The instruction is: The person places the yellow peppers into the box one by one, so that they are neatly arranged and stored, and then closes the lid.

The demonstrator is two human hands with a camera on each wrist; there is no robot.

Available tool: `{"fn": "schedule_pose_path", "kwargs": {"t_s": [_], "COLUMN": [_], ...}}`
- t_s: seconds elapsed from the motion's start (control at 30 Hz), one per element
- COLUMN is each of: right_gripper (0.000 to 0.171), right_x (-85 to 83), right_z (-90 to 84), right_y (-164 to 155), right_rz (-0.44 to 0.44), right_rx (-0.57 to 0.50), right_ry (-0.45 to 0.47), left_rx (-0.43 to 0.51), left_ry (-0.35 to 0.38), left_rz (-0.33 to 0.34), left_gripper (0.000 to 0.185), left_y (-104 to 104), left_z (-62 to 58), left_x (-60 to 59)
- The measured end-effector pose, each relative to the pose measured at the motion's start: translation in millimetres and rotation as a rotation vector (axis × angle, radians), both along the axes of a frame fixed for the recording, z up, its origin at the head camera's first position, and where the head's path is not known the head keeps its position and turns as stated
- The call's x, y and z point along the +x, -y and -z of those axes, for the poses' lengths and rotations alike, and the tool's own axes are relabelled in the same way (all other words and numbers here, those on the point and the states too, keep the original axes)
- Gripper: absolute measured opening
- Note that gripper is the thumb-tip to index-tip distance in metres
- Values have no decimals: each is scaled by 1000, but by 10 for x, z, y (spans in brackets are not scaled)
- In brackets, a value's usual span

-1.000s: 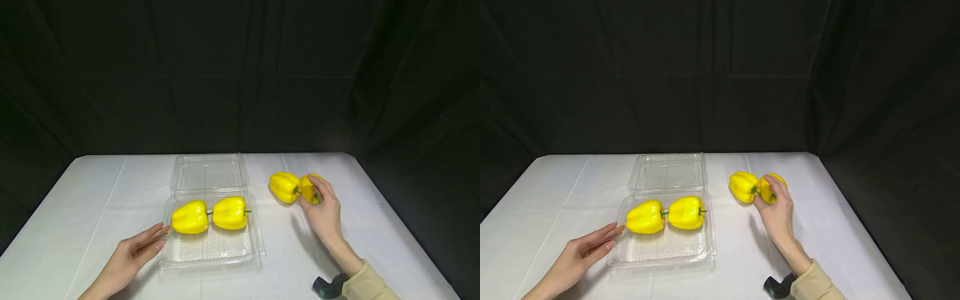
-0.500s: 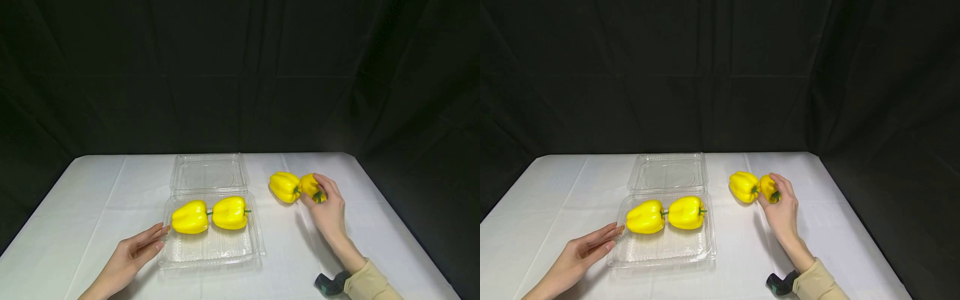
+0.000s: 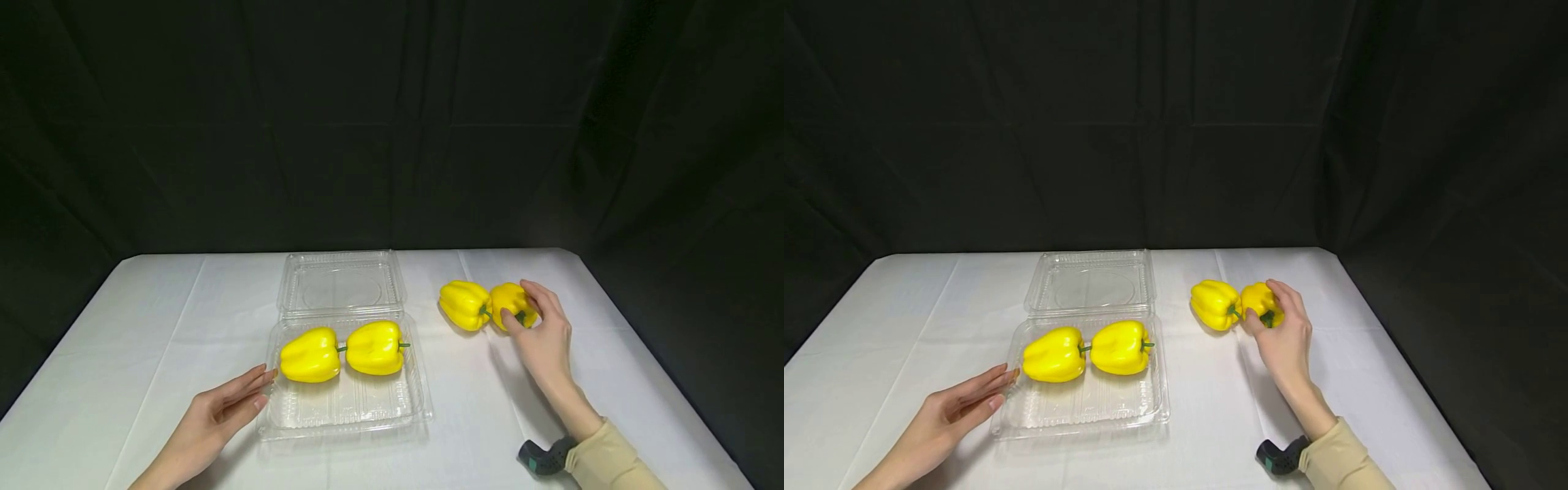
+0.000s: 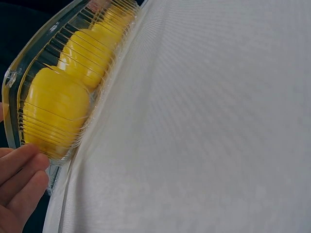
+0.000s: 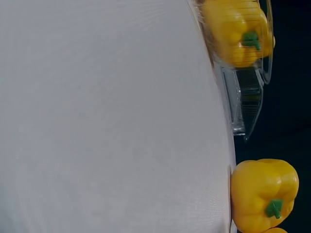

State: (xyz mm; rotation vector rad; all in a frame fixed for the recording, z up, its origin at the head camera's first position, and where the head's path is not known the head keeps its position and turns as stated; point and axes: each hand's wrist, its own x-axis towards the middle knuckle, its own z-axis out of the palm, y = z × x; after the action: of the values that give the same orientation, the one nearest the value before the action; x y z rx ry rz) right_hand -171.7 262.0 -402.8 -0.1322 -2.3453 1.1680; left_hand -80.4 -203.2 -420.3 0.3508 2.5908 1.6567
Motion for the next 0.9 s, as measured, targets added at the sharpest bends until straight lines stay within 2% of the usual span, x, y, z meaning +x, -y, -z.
{"fn": "schedule_pose_path", "kwargs": {"t_s": [0.33, 0.6, 0.9], "right_gripper": [59, 64, 71], "right_x": [-22, -56, -79], "right_z": [45, 79, 123], "right_y": [-54, -104, -134], "right_rz": [19, 61, 68], "right_rx": [5, 17, 7], "right_ry": [-9, 57, 133], "left_rx": [-5, 14, 6], "left_ry": [-5, -17, -1], "left_rz": [1, 14, 1], "left_gripper": [55, 55, 55], "left_y": [2, 6, 3], "left_z": [3, 13, 15], "left_x": [1, 0, 0]}}
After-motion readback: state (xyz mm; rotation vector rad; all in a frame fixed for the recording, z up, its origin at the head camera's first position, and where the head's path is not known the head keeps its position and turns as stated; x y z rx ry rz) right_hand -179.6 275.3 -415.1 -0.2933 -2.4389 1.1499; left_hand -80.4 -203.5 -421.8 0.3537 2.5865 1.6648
